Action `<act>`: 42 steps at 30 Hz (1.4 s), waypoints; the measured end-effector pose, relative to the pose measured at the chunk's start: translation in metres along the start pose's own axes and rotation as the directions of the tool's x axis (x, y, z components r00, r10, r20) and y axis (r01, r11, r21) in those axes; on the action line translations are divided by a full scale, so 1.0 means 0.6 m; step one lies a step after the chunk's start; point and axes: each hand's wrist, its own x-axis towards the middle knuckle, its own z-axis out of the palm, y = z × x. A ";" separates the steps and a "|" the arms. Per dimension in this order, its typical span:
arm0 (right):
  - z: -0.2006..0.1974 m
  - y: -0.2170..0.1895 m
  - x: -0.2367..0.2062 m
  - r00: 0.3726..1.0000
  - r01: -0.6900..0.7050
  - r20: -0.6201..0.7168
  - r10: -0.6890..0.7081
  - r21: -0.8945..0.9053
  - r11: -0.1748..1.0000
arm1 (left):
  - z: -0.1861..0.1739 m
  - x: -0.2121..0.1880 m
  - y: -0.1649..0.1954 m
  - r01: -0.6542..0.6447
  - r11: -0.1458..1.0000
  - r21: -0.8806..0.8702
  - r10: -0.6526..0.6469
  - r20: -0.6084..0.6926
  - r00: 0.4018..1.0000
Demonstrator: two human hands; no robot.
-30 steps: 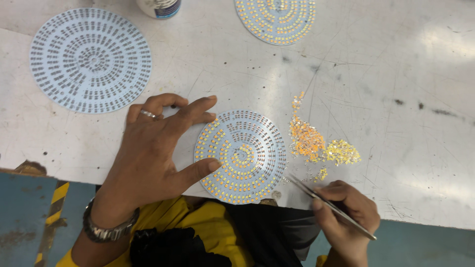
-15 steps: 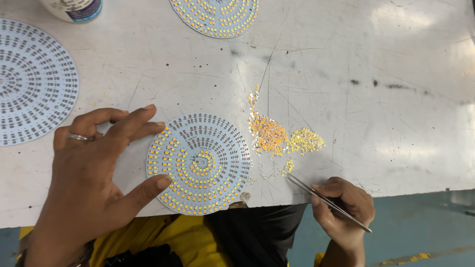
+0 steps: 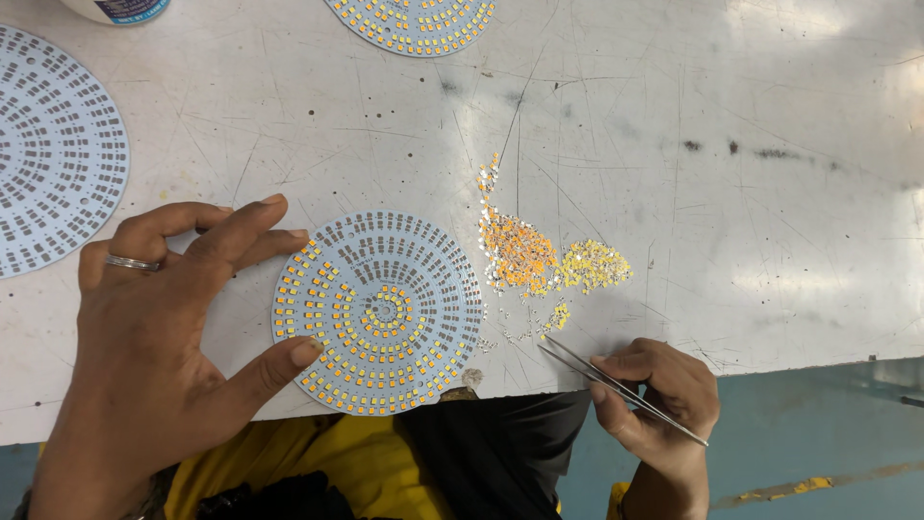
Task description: The person uses tweezers to pick small yellow and silver components from a table and place them into empty slots on a circular LED module. The person rotates the module as needed to reach different areas while continuing to fill the slots.
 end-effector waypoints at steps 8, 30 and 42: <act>-0.002 0.006 -0.002 0.999 0.027 0.021 -0.028 0.020 0.999 | -0.001 -0.002 -0.001 -0.006 1.000 0.007 0.006 -0.003 1.000; 0.052 -0.036 0.034 0.978 -0.019 0.209 -0.009 0.134 0.991 | 0.002 -0.004 0.002 -0.030 0.997 -0.078 0.030 -0.001 1.000; 0.061 -0.049 0.063 0.955 -0.017 0.297 -0.018 0.114 0.993 | 0.008 -0.006 0.006 -0.037 0.997 -0.073 0.036 -0.015 0.999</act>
